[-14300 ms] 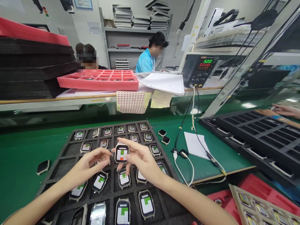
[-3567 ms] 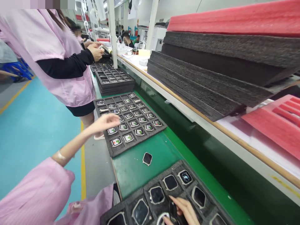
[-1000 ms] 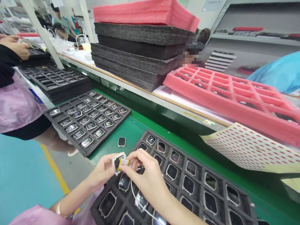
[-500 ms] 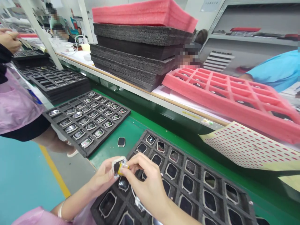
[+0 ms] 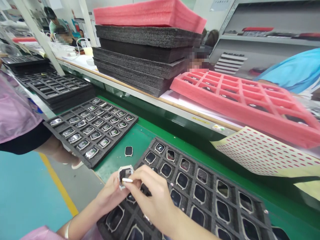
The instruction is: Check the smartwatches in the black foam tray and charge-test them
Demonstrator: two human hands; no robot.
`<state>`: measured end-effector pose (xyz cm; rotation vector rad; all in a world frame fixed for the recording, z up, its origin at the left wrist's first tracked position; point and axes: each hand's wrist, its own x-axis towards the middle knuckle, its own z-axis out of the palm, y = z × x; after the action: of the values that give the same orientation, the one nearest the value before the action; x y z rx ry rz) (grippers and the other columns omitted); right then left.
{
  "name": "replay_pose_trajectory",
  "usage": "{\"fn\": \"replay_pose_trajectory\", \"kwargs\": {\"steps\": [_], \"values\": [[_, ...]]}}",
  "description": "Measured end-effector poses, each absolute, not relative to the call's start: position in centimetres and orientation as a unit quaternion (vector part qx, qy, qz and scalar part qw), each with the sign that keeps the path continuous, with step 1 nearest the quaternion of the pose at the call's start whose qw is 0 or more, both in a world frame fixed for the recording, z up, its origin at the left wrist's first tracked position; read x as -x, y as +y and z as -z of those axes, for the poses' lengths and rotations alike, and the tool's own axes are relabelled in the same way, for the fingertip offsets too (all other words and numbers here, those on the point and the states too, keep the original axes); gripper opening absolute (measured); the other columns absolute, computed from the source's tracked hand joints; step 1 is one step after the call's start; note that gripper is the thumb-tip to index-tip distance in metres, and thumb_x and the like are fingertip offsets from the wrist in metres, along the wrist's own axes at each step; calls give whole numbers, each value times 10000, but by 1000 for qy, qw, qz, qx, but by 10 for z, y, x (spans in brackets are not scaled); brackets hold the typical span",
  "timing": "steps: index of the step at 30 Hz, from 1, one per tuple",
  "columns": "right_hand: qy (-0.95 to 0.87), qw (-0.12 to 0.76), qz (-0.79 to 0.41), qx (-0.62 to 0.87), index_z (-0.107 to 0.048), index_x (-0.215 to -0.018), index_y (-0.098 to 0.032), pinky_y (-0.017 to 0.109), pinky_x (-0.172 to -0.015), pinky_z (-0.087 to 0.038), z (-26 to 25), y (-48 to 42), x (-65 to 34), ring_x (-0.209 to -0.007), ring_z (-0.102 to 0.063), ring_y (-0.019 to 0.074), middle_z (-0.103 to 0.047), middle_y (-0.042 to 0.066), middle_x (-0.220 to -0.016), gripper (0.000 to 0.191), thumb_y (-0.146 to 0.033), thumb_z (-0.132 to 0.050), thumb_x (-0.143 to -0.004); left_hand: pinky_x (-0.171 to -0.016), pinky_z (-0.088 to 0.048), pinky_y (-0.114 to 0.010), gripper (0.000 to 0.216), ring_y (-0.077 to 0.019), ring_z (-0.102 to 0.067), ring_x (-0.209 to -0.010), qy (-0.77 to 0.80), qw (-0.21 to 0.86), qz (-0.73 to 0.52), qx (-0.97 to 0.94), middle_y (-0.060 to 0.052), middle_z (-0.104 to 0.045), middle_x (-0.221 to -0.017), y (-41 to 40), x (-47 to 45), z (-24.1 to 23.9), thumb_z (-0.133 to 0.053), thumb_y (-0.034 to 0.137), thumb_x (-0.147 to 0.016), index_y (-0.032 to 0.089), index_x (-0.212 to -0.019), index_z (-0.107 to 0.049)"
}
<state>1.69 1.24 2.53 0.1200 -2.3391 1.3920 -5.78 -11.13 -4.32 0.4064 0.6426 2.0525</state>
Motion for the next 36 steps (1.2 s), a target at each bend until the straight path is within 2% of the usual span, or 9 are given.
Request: {"fn": "replay_pose_trajectory", "kwargs": {"steps": [5,9,16,22,25,28,30,33,36], "values": [[-843,146,-518,-15,-698,-823,-186,268,-587,-493,-32,23,-10,-650,-591,158,-618,38,-726,151,-231,-569,-888,-779,-398,-291,401,-171,-505,-811,256,493,-816,-158,-85,-599,-869,-110,58,45,-709,416,-737,117,-1002,-680],[-797,110,-592,52,-663,-814,-170,242,-535,-494,-28,23,-9,-560,-578,130,-597,8,-672,117,-282,-639,-837,-757,-402,-284,405,-170,-525,-793,253,495,-817,-152,-84,-616,-852,-109,59,47,-741,413,-703,125,-984,-693],[-782,62,-614,88,-615,-890,-174,194,-513,-435,-36,25,-7,-512,-473,82,-506,-63,-580,174,-198,-712,-747,-731,-397,-256,402,-148,-546,-744,249,511,-808,-158,-64,-635,-796,-110,58,50,-781,414,-654,118,-916,-705],[-714,22,-694,87,-706,-872,-175,212,-525,-489,-38,20,-8,-599,-492,98,-500,-5,-758,206,-272,-760,-698,-668,-390,-245,486,-142,-540,-699,251,522,-798,-166,-53,-616,-777,-113,58,53,-811,455,-582,113,-906,-694],[-675,39,-732,83,-720,-833,-165,207,-491,-484,-28,16,-8,-578,-491,92,-502,7,-781,203,-313,-763,-702,-641,-385,-243,522,-136,-535,-664,247,523,-801,-156,-34,-598,-742,-110,56,54,-841,446,-527,125,-908,-686],[-675,60,-730,91,-723,-818,-160,216,-506,-493,-16,17,-2,-596,-509,103,-509,12,-781,199,-327,-756,-714,-658,-385,-244,511,-124,-520,-658,244,521,-807,-135,-28,-583,-739,-106,58,51,-826,461,-552,131,-914,-678],[-683,62,-723,79,-712,-895,-171,230,-549,-506,-11,23,6,-636,-537,118,-527,18,-813,243,-325,-758,-713,-683,-392,-253,484,-137,-529,-694,281,509,-798,-159,-47,-595,-769,-108,68,44,-791,479,-604,122,-910,-675],[-691,78,-716,58,-623,-1125,-215,254,-577,-513,-12,40,11,-619,-545,114,-554,27,-883,397,-376,-702,-770,-742,-412,-280,428,-181,-562,-788,454,406,-744,-275,-69,-628,-830,-125,103,30,-790,424,-629,132,-918,-668],[-694,143,-698,100,-565,-1198,-227,266,-547,-508,-15,62,2,-559,-523,113,-581,38,-887,404,-431,-592,-850,-791,-413,-282,368,-186,-558,-858,718,122,-598,-334,-47,-631,-912,-159,166,21,-774,338,-664,175,-968,-646]]}}
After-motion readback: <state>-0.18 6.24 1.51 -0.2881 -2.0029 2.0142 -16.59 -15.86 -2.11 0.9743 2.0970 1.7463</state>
